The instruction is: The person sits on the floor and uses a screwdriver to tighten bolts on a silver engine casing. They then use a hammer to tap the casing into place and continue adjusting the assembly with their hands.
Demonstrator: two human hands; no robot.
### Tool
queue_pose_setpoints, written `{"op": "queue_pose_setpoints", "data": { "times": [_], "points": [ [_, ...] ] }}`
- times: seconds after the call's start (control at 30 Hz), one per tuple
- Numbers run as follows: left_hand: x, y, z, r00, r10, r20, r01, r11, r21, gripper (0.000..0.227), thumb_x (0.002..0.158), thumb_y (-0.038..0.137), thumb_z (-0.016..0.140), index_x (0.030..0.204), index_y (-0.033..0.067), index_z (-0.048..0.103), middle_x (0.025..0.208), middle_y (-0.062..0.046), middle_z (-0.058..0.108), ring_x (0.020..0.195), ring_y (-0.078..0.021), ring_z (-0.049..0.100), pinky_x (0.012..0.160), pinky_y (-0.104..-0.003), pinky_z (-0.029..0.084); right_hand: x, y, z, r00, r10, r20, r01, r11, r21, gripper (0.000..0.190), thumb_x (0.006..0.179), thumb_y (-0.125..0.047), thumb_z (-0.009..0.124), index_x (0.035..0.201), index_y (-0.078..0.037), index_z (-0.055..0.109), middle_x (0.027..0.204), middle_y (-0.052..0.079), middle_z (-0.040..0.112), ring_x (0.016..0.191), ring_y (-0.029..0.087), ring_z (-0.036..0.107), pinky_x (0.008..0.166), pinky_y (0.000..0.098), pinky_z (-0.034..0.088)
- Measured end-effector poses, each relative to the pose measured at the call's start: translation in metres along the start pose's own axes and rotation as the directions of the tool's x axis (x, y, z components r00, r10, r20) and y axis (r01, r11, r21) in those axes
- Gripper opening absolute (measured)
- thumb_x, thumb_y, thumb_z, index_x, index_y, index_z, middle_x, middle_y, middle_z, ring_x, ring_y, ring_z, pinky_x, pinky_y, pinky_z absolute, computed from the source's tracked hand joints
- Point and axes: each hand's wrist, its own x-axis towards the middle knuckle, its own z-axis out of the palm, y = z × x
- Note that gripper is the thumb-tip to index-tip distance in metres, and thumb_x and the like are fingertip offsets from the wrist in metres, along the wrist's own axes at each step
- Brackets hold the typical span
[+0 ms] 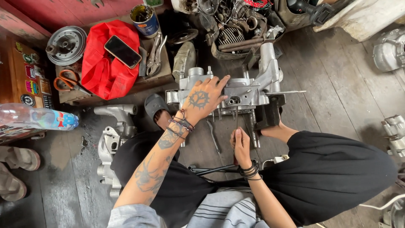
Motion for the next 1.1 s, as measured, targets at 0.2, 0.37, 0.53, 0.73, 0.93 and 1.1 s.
{"op": "queue_pose_setpoints", "data": {
  "times": [0.2,0.37,0.53,0.73,0.93,1.1],
  "points": [
    [0.000,0.002,-0.004,1.000,-0.002,0.019,0.002,1.000,0.029,0.052,0.101,0.041,0.060,0.143,0.0107,0.057,0.111,-0.014,0.070,0.098,-0.0286,0.072,0.081,-0.044,0.057,0.011,0.038,0.003,0.986,-0.144,-0.086,0.129,0.979,-0.160,0.047,0.116,-0.025,0.029,0.074,-0.010,0.043,0.057,-0.003,0.036,0.041,0.009,0.042,0.042,0.0199,0.036],
    [0.002,0.003,-0.009,1.000,-0.011,0.028,0.010,1.000,0.023,0.051,0.101,0.039,0.060,0.143,0.0097,0.057,0.112,-0.015,0.070,0.100,-0.0296,0.072,0.083,-0.045,0.057,0.012,0.058,-0.003,0.951,-0.240,-0.196,0.141,0.898,-0.417,0.045,0.115,-0.024,0.037,0.077,-0.004,0.049,0.055,0.013,0.050,0.053,0.022,0.054,0.053,0.0303,0.043],
    [0.000,0.005,-0.006,0.999,-0.021,0.044,0.022,1.000,-0.005,0.052,0.101,0.038,0.060,0.143,0.0090,0.056,0.113,-0.016,0.070,0.101,-0.0311,0.072,0.084,-0.047,0.057,0.006,0.074,-0.009,0.931,-0.302,-0.207,0.155,0.836,-0.526,0.041,0.115,-0.029,0.036,0.083,-0.008,0.051,0.058,0.018,0.055,0.053,0.037,0.060,0.055,0.0327,0.046],
    [0.000,0.005,-0.006,1.000,-0.016,0.019,0.015,0.999,0.030,0.052,0.100,0.038,0.063,0.143,0.0095,0.057,0.113,-0.016,0.070,0.101,-0.0307,0.072,0.084,-0.047,0.058,0.025,0.083,-0.005,0.911,-0.351,-0.216,0.229,0.867,-0.443,0.040,0.113,-0.025,0.034,0.080,-0.010,0.049,0.052,0.010,0.052,0.045,0.022,0.053,0.047,0.0284,0.041],
    [0.000,0.006,-0.008,1.000,-0.020,0.019,0.019,1.000,0.022,0.051,0.101,0.038,0.062,0.143,0.0092,0.057,0.113,-0.017,0.070,0.102,-0.0303,0.072,0.085,-0.047,0.058,0.032,0.072,0.020,0.902,-0.363,-0.233,0.245,0.876,-0.416,0.041,0.114,-0.024,0.034,0.078,-0.010,0.049,0.050,0.012,0.053,0.043,0.027,0.054,0.047,0.0295,0.042],
    [0.000,0.005,-0.007,0.999,-0.025,0.029,0.024,0.999,0.027,0.052,0.102,0.039,0.059,0.145,0.0104,0.055,0.114,-0.016,0.070,0.102,-0.0289,0.072,0.086,-0.046,0.057,0.030,0.072,0.025,0.925,-0.290,-0.246,0.229,0.941,-0.249,0.044,0.115,-0.023,0.028,0.076,-0.010,0.045,0.049,0.008,0.045,0.040,0.014,0.042,0.044,0.0226,0.039]
  ]
}}
